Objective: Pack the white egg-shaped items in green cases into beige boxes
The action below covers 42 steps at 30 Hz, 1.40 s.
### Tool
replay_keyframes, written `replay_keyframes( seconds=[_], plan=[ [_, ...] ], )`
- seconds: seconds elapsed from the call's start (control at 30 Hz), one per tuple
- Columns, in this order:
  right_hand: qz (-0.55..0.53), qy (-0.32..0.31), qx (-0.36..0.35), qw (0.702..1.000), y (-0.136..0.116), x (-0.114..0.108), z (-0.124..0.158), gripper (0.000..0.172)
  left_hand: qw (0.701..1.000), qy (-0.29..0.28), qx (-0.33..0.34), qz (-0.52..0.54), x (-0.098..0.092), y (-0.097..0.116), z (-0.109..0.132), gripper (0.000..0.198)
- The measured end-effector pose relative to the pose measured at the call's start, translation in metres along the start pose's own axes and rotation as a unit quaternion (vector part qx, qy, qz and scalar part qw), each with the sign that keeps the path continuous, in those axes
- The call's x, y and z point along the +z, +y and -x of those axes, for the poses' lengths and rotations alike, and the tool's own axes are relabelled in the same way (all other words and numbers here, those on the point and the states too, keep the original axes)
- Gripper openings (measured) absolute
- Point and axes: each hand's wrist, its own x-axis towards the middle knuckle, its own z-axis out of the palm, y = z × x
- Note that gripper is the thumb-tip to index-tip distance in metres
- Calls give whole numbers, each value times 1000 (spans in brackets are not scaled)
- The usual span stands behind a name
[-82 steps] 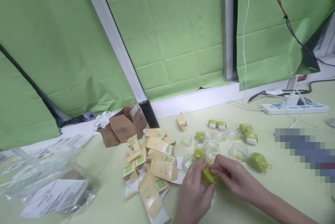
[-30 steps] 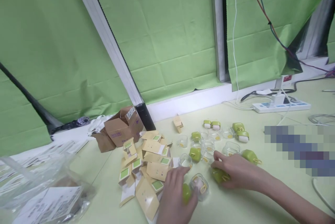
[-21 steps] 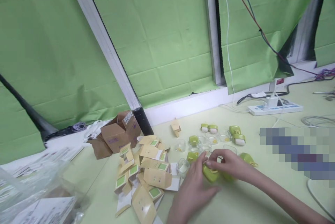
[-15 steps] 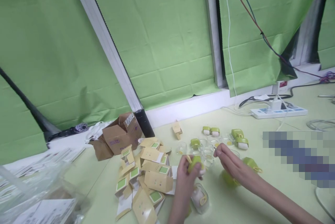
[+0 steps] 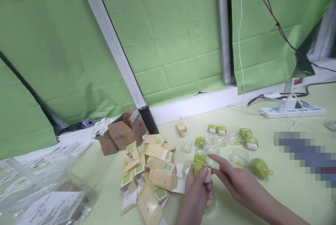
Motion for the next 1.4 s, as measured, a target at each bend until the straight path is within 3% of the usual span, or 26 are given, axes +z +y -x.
replay_keyframes(
  seconds=[0.17,0.4,0.53,0.63,0.7,0.77,0.83,0.93,1.03,1.1,1.17,1.3,1.4],
  plan=[
    [197,90,-147,965,12,16,3,61,999,22,-20,42,10,3,2,29],
    [281,138,-158,936,10,14,1,60,995,44,-66,59,19,11,1,23],
    [230,107,-139,957,7,11,2,67,996,6,-76,42,14,16,4,30],
    [120,59,-102,986,3,10,1,67,997,-38,-62,-36,9,23,8,37],
    [20,36,-63,997,-1,8,-2,55,994,-34,-31,-98,5,29,8,41],
    [-62,20,-7,998,-4,5,-5,39,986,9,15,-168,0,34,3,45],
    [-104,4,55,993,-6,3,-8,33,959,80,82,-261,-9,39,-6,47],
    [-132,-14,103,986,-7,1,-8,36,868,154,165,-443,-24,43,-18,40],
    [-157,-13,100,983,-7,0,-6,36,759,160,149,-613,-33,41,-24,32],
    [-171,-12,94,981,-7,-1,-6,35,714,168,128,-668,-35,39,-25,33],
    [-177,-13,90,980,-8,-1,-7,35,705,182,138,-671,-34,37,-25,37],
    [-161,-15,107,981,-7,1,-10,33,721,166,204,-641,-32,35,-26,29],
    [-148,-19,115,982,-6,3,-11,30,696,123,218,-673,-33,35,-23,35]
  ],
)
